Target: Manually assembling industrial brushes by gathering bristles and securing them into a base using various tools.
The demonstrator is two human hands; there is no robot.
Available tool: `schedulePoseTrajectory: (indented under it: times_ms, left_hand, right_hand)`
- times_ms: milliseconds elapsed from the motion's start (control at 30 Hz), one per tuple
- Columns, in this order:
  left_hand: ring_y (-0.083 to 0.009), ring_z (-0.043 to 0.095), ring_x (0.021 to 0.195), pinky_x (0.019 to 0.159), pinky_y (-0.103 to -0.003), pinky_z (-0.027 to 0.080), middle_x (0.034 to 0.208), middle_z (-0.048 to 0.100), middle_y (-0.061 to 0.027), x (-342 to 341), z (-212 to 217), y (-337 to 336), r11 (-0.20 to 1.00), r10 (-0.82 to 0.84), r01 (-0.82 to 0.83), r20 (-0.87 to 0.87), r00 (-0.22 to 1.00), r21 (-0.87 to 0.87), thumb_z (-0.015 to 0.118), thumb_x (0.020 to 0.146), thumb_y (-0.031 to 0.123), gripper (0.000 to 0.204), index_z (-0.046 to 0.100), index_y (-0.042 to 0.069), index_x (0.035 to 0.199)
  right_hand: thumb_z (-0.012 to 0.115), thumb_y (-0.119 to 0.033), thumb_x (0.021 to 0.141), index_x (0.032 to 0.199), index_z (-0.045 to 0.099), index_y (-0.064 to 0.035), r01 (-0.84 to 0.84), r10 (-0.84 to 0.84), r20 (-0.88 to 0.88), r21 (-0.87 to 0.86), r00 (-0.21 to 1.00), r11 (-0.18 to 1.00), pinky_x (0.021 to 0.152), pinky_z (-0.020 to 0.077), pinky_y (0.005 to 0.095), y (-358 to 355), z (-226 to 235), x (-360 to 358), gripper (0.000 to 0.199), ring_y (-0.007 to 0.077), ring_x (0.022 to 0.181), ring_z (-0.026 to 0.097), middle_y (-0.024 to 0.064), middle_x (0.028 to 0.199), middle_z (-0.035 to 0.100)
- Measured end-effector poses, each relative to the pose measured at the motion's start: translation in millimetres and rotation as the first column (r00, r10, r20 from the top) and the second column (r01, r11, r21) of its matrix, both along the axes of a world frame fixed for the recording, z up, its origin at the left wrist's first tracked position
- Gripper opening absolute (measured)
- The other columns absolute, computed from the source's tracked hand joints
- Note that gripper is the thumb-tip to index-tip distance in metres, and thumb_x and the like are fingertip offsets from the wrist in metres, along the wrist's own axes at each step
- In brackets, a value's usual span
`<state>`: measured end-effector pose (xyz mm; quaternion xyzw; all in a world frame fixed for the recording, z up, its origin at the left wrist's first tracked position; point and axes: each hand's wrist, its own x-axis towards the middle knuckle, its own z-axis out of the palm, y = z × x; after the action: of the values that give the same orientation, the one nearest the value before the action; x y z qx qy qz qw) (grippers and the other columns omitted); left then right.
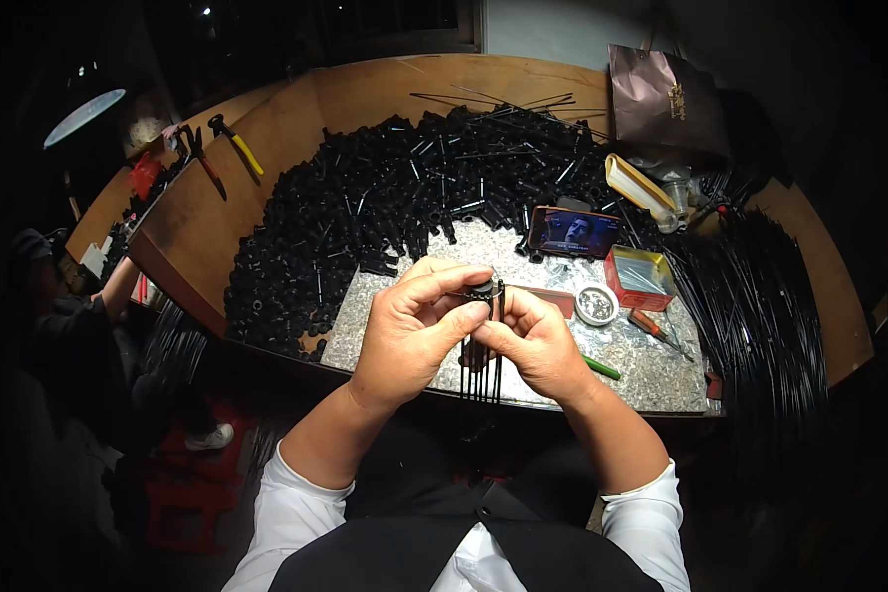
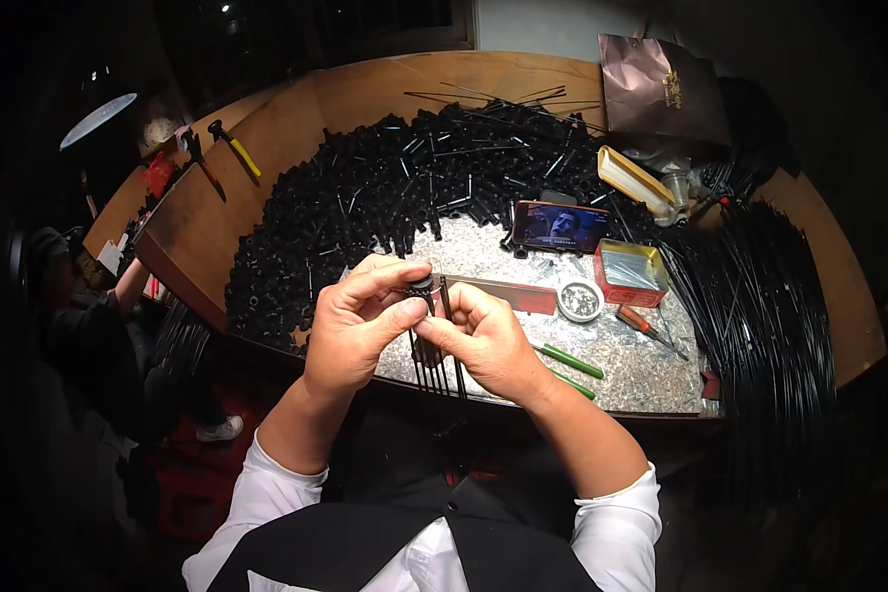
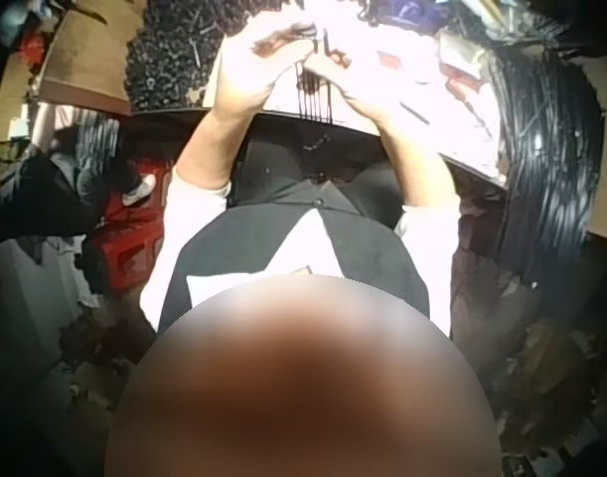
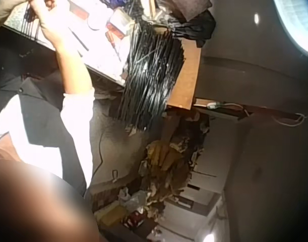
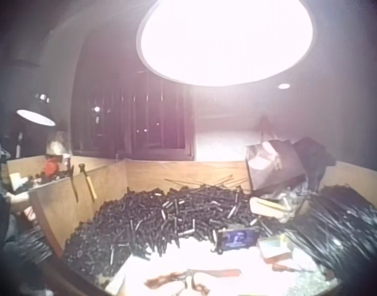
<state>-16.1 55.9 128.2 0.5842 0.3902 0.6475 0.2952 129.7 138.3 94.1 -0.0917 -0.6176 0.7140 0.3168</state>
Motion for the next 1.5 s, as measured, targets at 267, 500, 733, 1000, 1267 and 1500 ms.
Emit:
schedulePoseTrajectory:
  times_ms: [267,500,733,1000,1267,1500]
  left_hand:
    - [-0.0137,0.055,0.100,0.088,-0.027,0.045,0.107,0.057,-0.0076,5,2,1,0.999,-0.026,0.029,0.058,0.998,-0.046,0.062,0.084,-0.003,0.029,0.062,-0.003,0.113]
    - [-0.0133,0.056,0.098,0.087,-0.026,0.045,0.106,0.057,-0.0076,5,3,-2,1.000,-0.003,0.005,0.069,0.998,-0.026,0.062,0.083,-0.004,0.029,0.062,-0.003,0.112]
    - [-0.0136,0.058,0.098,0.087,-0.025,0.049,0.105,0.056,-0.0077,-2,3,-6,1.000,-0.010,0.010,0.003,1.000,-0.022,0.059,0.085,-0.006,0.027,0.062,-0.005,0.111]
    - [-0.0134,0.059,0.096,0.086,-0.025,0.048,0.102,0.058,-0.0072,-6,2,-4,0.999,-0.046,0.045,0.047,0.998,0.009,0.061,0.083,-0.006,0.024,0.063,-0.004,0.107]
    - [-0.0167,0.061,0.091,0.083,-0.029,0.048,0.096,0.063,-0.0100,-21,3,-1,0.992,-0.121,0.123,0.061,0.991,-0.035,0.068,0.079,-0.003,0.018,0.066,-0.002,0.097]
    - [-0.0140,0.062,0.088,0.081,-0.027,0.051,0.093,0.062,-0.0064,-28,-7,7,0.959,-0.283,0.277,0.118,0.952,0.065,0.069,0.079,-0.004,0.020,0.067,-0.001,0.098]
  right_hand:
    - [0.059,-0.009,0.091,0.089,0.053,-0.0014,0.005,-0.006,-0.018,-0.022,1.000,1.000,0.065,0.0480,0.0216,0,1,-1,0.010,0.0062,0.072,0.057,0.0033,0.080,0.060]
    - [0.060,-0.010,0.091,0.088,0.053,-0.0012,0.015,-0.015,0.006,-0.004,1.000,1.000,0.064,0.0481,0.0217,-2,2,0,0.011,0.0064,0.072,0.057,0.0032,0.082,0.060]
    - [0.060,-0.011,0.091,0.093,0.055,-0.0008,0.017,-0.018,0.018,0.027,1.000,0.999,0.065,0.0485,0.0220,-7,7,1,0.011,0.0064,0.073,0.057,0.0025,0.083,0.060]
    - [0.058,-0.013,0.092,0.098,0.055,-0.0001,-0.087,0.087,-0.020,0.000,0.996,0.996,0.068,0.0503,0.0243,-2,3,3,0.014,0.0087,0.075,0.059,0.0038,0.084,0.061]
    - [0.056,-0.019,0.094,0.103,0.055,0.0003,-0.202,0.202,-0.011,0.039,0.979,0.979,0.075,0.0515,0.0304,3,-1,2,0.022,0.0156,0.080,0.062,0.0085,0.089,0.063]
    - [0.059,-0.020,0.092,0.105,0.057,-0.0004,-0.261,0.262,-0.015,0.011,0.965,0.965,0.078,0.0522,0.0320,5,-1,1,0.023,0.0171,0.084,0.064,0.0085,0.091,0.064]
